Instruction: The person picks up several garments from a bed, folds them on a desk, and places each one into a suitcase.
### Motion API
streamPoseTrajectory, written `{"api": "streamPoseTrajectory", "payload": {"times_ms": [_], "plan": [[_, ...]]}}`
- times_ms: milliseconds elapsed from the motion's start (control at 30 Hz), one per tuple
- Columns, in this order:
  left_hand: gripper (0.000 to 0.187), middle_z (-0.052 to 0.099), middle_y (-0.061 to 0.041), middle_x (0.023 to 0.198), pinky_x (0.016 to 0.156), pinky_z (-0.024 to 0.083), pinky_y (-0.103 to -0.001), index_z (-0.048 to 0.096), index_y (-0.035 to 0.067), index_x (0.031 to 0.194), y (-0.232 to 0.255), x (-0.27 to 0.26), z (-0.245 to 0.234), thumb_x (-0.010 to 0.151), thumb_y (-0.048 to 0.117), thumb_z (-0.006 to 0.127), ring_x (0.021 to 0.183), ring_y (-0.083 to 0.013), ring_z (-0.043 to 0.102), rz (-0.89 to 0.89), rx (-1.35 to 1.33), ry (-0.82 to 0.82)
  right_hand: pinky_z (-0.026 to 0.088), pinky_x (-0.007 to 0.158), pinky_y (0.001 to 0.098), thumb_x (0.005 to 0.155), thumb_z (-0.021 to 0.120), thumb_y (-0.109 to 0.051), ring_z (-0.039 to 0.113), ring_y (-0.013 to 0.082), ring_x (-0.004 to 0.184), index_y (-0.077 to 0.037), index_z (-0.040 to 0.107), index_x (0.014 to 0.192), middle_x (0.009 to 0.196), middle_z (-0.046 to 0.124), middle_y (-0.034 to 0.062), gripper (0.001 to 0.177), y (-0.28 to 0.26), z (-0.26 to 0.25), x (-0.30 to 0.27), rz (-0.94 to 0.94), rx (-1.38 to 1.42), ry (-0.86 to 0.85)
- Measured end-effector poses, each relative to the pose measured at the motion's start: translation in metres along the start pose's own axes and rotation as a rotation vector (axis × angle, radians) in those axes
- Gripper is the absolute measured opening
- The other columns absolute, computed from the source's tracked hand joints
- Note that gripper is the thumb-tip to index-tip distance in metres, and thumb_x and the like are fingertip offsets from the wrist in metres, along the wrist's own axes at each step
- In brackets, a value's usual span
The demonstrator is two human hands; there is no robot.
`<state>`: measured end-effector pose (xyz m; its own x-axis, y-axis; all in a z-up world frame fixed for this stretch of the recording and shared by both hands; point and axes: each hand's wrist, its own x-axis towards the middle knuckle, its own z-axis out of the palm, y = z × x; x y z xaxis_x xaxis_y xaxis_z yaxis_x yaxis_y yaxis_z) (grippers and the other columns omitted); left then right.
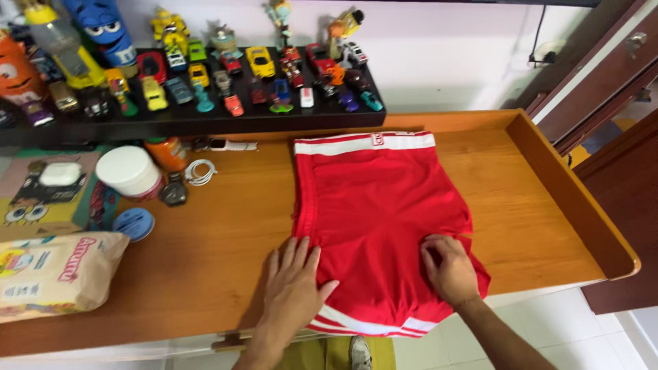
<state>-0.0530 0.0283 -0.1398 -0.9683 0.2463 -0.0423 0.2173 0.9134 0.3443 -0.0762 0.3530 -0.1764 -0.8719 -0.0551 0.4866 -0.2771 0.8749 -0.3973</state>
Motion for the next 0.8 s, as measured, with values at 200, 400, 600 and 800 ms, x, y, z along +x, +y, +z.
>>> {"api": "streamPoseTrajectory", "payload": {"times_ms": [200,400,600,800], "plan": [[0.080,0.041,-0.018,0.159,0.119,0.014,-0.052,0.044,0.007,0.152,-0.043,-0.028,0.009,0.092,0.057,0.057,0.149,-0.0342,0.029,0.042,-0.048,0.196,0.052,0.091,0.0405,0.087,0.070,-0.010,0.064,0.0323,0.104,-0.006,0.072,0.098,0.113,0.072,0.0085,0.012,-0.013,0.005,-0.005,0.075,-0.072,0.008],[0.079,0.046,-0.015,0.152,0.120,0.017,-0.050,0.044,0.005,0.147,-0.044,-0.027,0.022,0.092,0.060,0.054,0.144,-0.0299,0.035,0.034,-0.002,0.306,0.053,0.094,0.0413,0.089,0.070,-0.013,0.066,0.0325,0.107,-0.007,0.073,0.105,0.114,0.072,0.0095,0.018,-0.004,-0.009,-0.033,0.070,-0.131,0.140],[0.077,0.049,-0.013,0.152,0.120,0.022,-0.048,0.046,0.007,0.146,-0.043,-0.027,0.028,0.088,0.055,0.062,0.144,-0.0285,0.039,0.057,0.042,0.369,0.055,0.086,0.0424,0.093,0.073,-0.027,0.069,0.0314,0.097,-0.003,0.073,0.107,0.107,0.072,0.0171,0.028,0.056,-0.044,-0.053,0.575,0.035,0.103],[0.079,0.053,-0.015,0.148,0.119,0.025,-0.048,0.050,0.003,0.145,-0.049,-0.024,0.042,0.082,0.047,0.071,0.142,-0.0307,0.042,0.028,0.008,0.396,0.054,0.082,0.0455,0.087,0.074,-0.028,0.066,0.0351,0.097,-0.009,0.073,0.110,0.106,0.069,0.0136,0.030,0.058,-0.061,-0.054,0.470,-0.049,-0.029]]}}
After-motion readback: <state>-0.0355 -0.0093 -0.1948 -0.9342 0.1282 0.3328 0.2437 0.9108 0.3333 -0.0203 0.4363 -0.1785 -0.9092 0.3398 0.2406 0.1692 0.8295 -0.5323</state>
